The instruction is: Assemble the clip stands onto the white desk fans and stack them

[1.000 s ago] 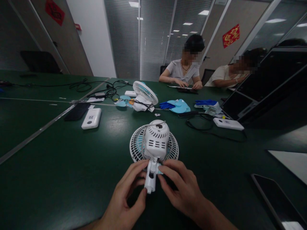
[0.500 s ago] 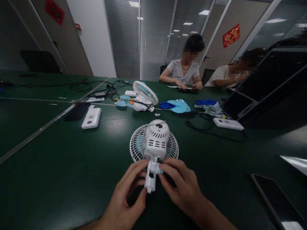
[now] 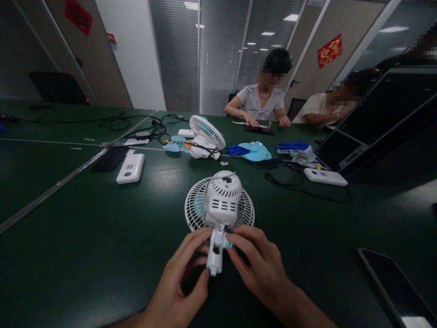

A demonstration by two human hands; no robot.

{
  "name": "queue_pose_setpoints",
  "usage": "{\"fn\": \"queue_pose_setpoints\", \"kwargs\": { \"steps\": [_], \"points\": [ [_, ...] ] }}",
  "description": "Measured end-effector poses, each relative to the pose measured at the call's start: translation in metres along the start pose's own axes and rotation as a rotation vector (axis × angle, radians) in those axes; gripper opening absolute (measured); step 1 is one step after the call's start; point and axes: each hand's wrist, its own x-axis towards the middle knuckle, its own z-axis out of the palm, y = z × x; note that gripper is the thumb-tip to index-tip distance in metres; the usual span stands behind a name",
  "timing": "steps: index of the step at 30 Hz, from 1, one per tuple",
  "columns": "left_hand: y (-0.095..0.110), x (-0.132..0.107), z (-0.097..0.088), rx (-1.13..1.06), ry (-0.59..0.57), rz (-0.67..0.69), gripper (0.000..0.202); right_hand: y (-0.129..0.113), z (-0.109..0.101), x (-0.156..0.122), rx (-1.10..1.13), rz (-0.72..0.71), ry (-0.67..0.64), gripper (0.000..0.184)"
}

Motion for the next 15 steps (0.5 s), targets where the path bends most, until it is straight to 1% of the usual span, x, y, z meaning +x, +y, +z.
{"fn": "queue_pose_setpoints", "kwargs": {
  "steps": [5,8,11,15],
  "points": [
    [0.0042,-0.0013,0.0005,0.006,0.003,-0.017,0.051,0.0011,-0.0018,0.0046,-0.051,0.033,-0.03,0.025],
    [0.0038,-0.0013,0.0006,0.002,0.008,-0.023,0.051,0.0005,-0.0027,0.0041,-0.027,0.058,-0.03,0.027],
    [0.0029,-0.0009,0.0002,-0.003,0.011,-0.028,0.05,-0.0008,-0.0017,0.0008,0.003,0.026,-0.026,0.028],
    [0.0033,-0.001,0.0,0.002,0.017,-0.025,0.05,-0.0003,0.0009,0.0008,-0.024,-0.006,-0.019,0.028]
  ]
}}
